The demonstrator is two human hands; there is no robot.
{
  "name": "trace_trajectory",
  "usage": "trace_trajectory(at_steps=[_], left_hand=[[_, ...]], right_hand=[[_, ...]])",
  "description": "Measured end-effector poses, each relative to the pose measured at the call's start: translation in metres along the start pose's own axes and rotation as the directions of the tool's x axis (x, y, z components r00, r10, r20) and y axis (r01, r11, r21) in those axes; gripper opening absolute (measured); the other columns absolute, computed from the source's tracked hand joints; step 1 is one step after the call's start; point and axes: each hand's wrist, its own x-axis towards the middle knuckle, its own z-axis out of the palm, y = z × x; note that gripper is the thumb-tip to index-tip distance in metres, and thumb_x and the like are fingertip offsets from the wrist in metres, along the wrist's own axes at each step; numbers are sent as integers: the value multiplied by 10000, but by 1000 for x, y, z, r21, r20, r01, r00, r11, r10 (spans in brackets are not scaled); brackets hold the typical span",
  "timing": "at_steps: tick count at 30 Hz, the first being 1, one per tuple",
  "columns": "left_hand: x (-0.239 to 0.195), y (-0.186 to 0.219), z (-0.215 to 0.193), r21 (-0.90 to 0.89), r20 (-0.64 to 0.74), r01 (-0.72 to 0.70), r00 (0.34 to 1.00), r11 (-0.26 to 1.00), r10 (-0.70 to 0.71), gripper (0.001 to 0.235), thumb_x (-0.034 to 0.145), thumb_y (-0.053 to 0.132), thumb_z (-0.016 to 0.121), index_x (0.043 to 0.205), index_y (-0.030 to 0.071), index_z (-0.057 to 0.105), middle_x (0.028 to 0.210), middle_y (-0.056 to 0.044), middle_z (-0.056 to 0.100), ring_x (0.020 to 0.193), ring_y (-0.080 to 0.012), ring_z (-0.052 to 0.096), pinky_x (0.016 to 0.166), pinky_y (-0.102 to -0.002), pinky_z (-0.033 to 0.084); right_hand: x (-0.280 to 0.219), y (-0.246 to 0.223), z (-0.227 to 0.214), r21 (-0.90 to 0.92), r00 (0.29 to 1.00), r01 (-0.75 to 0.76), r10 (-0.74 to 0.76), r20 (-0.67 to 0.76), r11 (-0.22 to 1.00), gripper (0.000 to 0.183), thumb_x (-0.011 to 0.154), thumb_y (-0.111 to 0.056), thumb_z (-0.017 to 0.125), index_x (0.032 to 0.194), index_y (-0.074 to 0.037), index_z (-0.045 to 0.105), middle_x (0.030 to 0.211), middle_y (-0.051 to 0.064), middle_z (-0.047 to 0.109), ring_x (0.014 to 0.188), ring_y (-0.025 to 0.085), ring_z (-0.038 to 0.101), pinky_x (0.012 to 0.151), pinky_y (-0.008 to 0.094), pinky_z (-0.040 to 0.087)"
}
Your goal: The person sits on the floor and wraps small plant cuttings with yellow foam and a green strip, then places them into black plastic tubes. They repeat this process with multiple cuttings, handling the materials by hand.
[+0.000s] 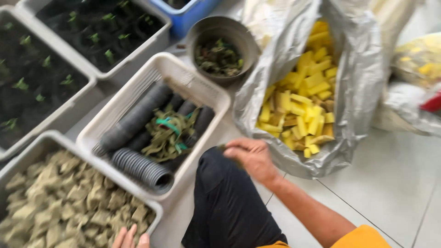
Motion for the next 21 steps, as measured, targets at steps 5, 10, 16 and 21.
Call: trace_trajectory(at_steps=[5, 10, 16, 21], left_hand=[[171, 126, 24, -91, 344, 448, 853, 890, -394, 384, 776, 248, 767, 1094, 34, 751, 1201, -233, 668, 1128, -365, 663, 1003, -441, 533], [328, 269, 32, -301, 532, 382, 828, 874, -179, 353, 818, 177, 742, 1141, 35, 739, 1278, -226, 650, 1152, -378, 650, 964, -429, 520], [382, 335, 124, -398, 567, -154, 734, 905, 374, 539, 790, 75, 710, 1313, 18, 598, 1484, -258, 477, 1433, -440, 355, 1162, -546, 283], [368, 330, 184, -204, 713, -448, 541, 870, 445, 741, 695, 36, 666, 1420, 135, 548, 1525, -245, 419, 1504, -419, 170, 1162, -679, 61]], right_hand=[[35, 11, -133, -203, 898, 197, -260, -354, 959, 183, 820, -27, 785, 1001, -2, 798, 893, 32, 774, 785, 85, 689, 754, 234, 552], [55, 36, -229, -61, 773, 173, -174, -611, 983, 177, 802, 1, 789, 977, 4, 766, 880, 42, 756, 764, 104, 702, 733, 242, 577], [74, 55, -281, 7, 714, 149, -103, -692, 989, 138, 826, 23, 789, 961, 14, 758, 853, 48, 734, 708, 103, 653, 665, 230, 538], [80, 71, -325, 119, 759, 79, 18, -651, 990, 195, 765, 17, 816, 955, 31, 777, 1044, 95, 746, 738, 93, 636, 645, 228, 492]])
